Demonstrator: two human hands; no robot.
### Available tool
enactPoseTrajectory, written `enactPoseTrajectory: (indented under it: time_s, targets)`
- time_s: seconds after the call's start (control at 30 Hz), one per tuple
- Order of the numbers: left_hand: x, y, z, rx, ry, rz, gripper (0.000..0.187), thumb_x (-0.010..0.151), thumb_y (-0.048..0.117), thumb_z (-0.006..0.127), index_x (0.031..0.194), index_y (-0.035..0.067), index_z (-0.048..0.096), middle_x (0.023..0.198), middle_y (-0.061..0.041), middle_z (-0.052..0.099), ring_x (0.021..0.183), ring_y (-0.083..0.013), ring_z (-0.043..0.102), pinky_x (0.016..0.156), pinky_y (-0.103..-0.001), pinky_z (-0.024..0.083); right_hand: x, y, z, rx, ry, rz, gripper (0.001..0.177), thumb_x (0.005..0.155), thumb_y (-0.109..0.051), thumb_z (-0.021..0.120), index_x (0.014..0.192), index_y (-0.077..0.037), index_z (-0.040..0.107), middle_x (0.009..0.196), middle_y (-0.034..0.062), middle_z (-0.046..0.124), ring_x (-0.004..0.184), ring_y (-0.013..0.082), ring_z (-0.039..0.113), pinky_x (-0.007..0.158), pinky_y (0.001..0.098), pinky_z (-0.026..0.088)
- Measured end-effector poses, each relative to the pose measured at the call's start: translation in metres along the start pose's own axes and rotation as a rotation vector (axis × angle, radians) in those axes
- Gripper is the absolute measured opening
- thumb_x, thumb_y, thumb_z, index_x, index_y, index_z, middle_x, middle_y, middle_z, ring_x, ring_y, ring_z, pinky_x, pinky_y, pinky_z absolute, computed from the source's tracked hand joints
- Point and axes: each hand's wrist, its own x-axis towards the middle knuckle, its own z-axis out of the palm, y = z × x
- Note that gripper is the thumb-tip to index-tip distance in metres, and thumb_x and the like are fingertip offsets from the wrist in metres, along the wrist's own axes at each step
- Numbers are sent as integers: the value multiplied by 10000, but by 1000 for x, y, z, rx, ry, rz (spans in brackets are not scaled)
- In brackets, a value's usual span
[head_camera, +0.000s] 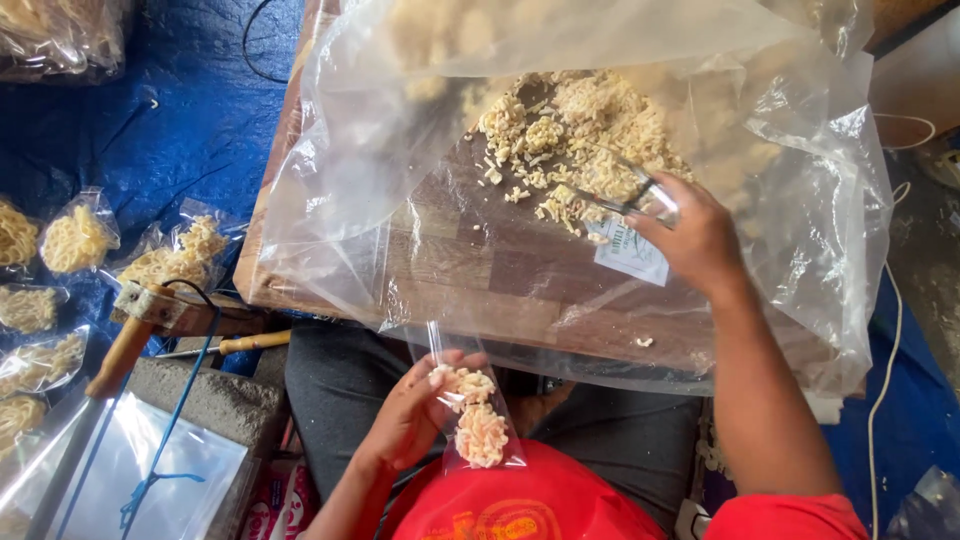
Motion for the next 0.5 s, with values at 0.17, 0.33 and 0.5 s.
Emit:
enactPoseTrajectory:
  time_s: [0.17, 0.33, 0.5]
  targets:
    - [-20, -1, 14, -43, -153, 54, 1066, 712, -26, 834, 1588, 173, 261, 1528, -237, 508, 1266, -418, 616, 1003, -526, 560, 42, 20, 45, -539, 283, -483, 640, 919, -273, 782, 1479, -83, 536, 1101, 153, 693, 682, 233, 666, 538, 348, 594]
    - [-25, 6, 20, 141, -31, 124, 988, 740, -180, 702, 1566, 130, 257, 1444, -240, 565, 1110, -335, 687, 894, -414, 612, 66, 4, 55, -654, 278, -512, 616, 894, -371, 796, 1409, -85, 612, 936, 130, 672, 611, 221, 656, 489, 345, 579]
    - [-17, 25, 33, 312, 12, 262, 853, 704, -179, 749, 1443, 49, 389, 1521, -217, 553, 1190, -313, 654, 947, -402, 590, 85, 2, 55, -543, 245, -506, 586, 891, -221, 805, 1400, -39, 578, 981, 163, 655, 643, 250, 656, 547, 372, 609]
